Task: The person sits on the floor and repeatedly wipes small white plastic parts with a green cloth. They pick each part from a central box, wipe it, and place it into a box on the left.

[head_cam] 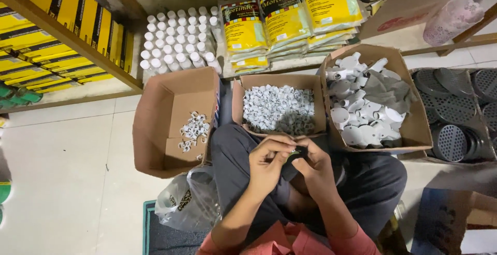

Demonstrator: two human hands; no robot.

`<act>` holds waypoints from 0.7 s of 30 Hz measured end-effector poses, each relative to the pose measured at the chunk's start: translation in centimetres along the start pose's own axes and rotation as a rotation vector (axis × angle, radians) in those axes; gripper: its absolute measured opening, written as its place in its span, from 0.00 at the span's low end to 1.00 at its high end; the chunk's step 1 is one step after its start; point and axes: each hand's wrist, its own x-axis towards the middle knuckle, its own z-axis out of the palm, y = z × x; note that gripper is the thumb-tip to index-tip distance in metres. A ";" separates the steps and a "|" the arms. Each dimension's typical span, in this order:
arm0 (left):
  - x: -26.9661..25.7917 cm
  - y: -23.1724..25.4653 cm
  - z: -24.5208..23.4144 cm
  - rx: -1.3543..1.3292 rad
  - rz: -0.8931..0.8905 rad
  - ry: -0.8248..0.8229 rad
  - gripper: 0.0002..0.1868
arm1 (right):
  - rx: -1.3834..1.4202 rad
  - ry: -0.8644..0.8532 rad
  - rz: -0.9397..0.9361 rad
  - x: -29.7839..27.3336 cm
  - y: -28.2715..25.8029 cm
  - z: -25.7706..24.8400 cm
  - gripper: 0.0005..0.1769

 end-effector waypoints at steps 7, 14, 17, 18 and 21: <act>-1.4 -1.8 -0.1 -0.141 -0.132 0.013 0.11 | -0.136 0.078 0.001 -1.2 2.9 -1.5 0.11; -1.6 -1.7 0.6 -0.148 -0.197 0.077 0.13 | -0.442 0.168 -0.081 -0.9 0.6 0.2 0.13; -1.2 -0.7 0.6 -0.127 -0.131 0.015 0.11 | -0.453 0.181 -0.188 -0.8 -1.8 0.8 0.08; -1.0 -0.3 0.7 -0.111 -0.092 0.000 0.11 | -0.431 0.156 -0.245 -0.6 -2.8 0.9 0.03; -1.3 -0.6 0.4 -0.133 -0.141 -0.017 0.10 | -0.467 0.113 -0.291 -0.1 -2.8 0.3 0.09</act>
